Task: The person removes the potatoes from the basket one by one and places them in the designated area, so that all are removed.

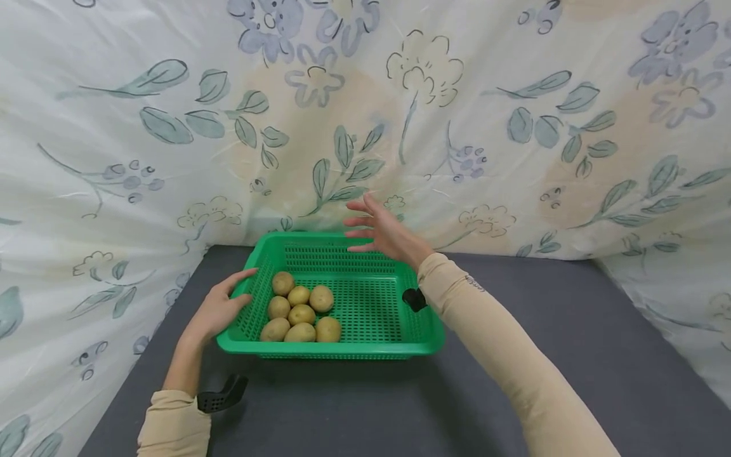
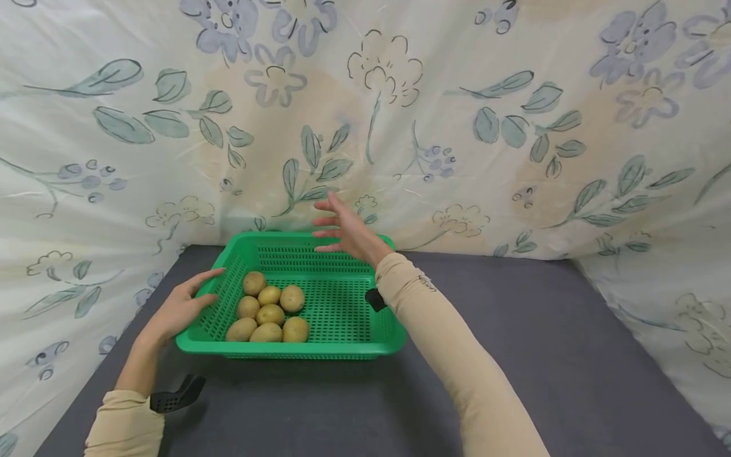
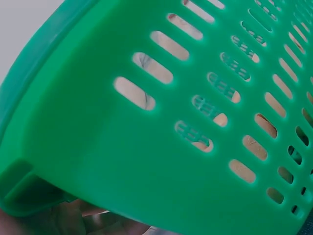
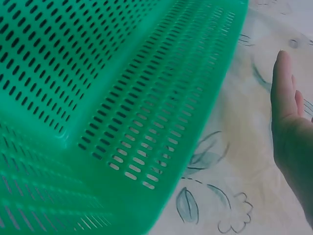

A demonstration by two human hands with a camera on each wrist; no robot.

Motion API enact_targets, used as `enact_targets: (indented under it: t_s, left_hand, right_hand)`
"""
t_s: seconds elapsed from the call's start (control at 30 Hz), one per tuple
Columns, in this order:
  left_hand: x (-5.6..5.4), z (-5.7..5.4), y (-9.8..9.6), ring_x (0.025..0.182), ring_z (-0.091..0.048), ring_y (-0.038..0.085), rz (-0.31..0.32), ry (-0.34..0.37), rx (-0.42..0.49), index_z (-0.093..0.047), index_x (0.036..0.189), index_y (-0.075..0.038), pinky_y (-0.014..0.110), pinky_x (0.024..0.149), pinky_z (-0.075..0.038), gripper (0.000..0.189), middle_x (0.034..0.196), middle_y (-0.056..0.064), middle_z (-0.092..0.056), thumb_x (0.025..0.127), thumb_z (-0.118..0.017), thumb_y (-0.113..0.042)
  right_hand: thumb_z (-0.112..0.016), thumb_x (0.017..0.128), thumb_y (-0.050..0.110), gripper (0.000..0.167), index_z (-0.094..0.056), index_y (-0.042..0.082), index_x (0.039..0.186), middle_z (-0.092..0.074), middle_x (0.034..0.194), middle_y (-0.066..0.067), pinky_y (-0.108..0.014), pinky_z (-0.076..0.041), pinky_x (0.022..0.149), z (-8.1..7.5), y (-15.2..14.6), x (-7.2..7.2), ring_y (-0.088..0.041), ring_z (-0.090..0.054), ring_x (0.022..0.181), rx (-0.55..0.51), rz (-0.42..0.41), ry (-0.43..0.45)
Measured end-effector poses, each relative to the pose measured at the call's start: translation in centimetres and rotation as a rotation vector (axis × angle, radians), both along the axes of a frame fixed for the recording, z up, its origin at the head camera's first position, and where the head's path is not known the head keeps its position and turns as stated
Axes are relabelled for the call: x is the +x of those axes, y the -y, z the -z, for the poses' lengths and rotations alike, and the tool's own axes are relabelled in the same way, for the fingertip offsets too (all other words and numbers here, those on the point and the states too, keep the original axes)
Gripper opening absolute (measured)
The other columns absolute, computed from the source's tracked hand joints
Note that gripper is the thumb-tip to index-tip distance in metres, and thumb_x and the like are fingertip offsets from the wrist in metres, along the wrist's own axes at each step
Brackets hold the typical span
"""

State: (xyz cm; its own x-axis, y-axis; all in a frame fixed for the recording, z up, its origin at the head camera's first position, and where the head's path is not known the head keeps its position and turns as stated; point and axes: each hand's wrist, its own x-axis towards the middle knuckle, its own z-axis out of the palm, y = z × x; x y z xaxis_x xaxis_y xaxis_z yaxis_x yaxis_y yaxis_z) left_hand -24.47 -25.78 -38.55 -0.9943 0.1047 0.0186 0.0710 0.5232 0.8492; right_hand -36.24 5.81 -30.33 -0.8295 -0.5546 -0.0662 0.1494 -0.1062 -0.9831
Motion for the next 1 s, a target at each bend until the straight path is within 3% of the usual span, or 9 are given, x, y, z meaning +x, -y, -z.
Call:
enact_targets:
  t_s: [0.2,0.3,0.37,0.47,0.6,0.73,0.83,1.0]
  left_hand:
    - [0.1,0.0,0.0,0.064,-0.053,0.021,0.0,-0.001,0.014,-0.027,0.152,-0.01,0.037,0.062,-0.048,0.056,0.147,0.03,-0.024,0.099,-0.044,-0.007]
    - [0.1,0.0,-0.2,0.073,-0.056,0.026,-0.004,0.008,0.019,-0.027,0.152,-0.011,0.037,0.063,-0.049,0.056,0.147,0.03,-0.025,0.099,-0.044,-0.008]
    - [0.1,0.1,-0.3,0.088,-0.057,0.03,-0.004,0.012,0.025,-0.027,0.152,-0.01,0.037,0.064,-0.05,0.056,0.148,0.03,-0.023,0.099,-0.045,-0.008]
    - [0.0,0.1,-0.2,0.092,-0.057,0.031,-0.005,0.014,0.034,-0.027,0.152,-0.011,0.037,0.064,-0.05,0.056,0.149,0.029,-0.022,0.099,-0.045,-0.008]
    - [-0.1,0.2,0.1,0.068,-0.055,0.023,-0.012,0.004,0.026,-0.028,0.152,-0.012,0.037,0.063,-0.048,0.056,0.15,0.028,-0.021,0.099,-0.044,-0.007]
    - [0.0,0.2,0.2,0.05,-0.042,0.015,-0.018,0.004,0.013,-0.029,0.151,-0.013,0.037,0.063,-0.046,0.056,0.151,0.027,-0.02,0.098,-0.044,-0.007]
    - [0.1,0.2,0.2,0.045,-0.035,0.014,-0.022,0.0,0.006,-0.03,0.151,-0.013,0.038,0.061,-0.045,0.056,0.151,0.027,-0.02,0.098,-0.044,-0.007]
    - [0.0,0.2,0.0,0.05,-0.035,0.014,-0.013,-0.017,-0.015,-0.03,0.151,-0.012,0.038,0.063,-0.043,0.055,0.151,0.026,-0.021,0.098,-0.044,-0.007]
  right_hand:
    - [-0.024,0.103,0.05,0.064,-0.027,0.008,0.15,-0.034,0.141,-0.027,-0.061,-0.037,0.097,1.7,1.1,-1.0,-0.047,-0.033,0.129,0.049,-0.053,0.009]
    - [-0.023,0.102,0.052,0.066,-0.028,0.008,0.15,-0.034,0.141,-0.027,-0.061,-0.037,0.097,2.8,1.6,-1.6,-0.047,-0.032,0.13,0.072,-0.072,0.038]
    - [-0.023,0.101,0.054,0.067,-0.029,0.009,0.15,-0.036,0.141,-0.026,-0.059,-0.039,0.096,3.4,1.9,-2.0,-0.046,-0.033,0.129,0.1,-0.078,0.059]
    - [-0.023,0.101,0.054,0.065,-0.032,0.011,0.149,-0.037,0.141,-0.025,-0.059,-0.039,0.095,4.3,2.2,-2.4,-0.045,-0.035,0.128,0.141,-0.096,0.078]
    - [-0.025,0.101,0.055,0.064,-0.034,0.011,0.148,-0.035,0.141,-0.026,-0.061,-0.036,0.098,5.4,2.5,-3.0,-0.046,-0.035,0.128,0.17,-0.122,0.093]
    - [-0.027,0.1,0.055,0.065,-0.036,0.011,0.147,-0.039,0.138,-0.025,-0.06,-0.037,0.097,6.3,2.7,-3.2,-0.045,-0.038,0.126,0.213,-0.123,0.106]
    - [-0.027,0.101,0.053,0.062,-0.038,0.012,0.145,-0.042,0.137,-0.021,-0.057,-0.041,0.095,6.8,3.2,-3.1,-0.042,-0.04,0.126,0.253,-0.132,0.106]
    - [-0.028,0.102,0.05,0.058,-0.04,0.012,0.144,-0.039,0.142,-0.02,-0.052,-0.047,0.09,7.7,3.5,-2.9,-0.04,-0.041,0.126,0.333,-0.179,0.103]
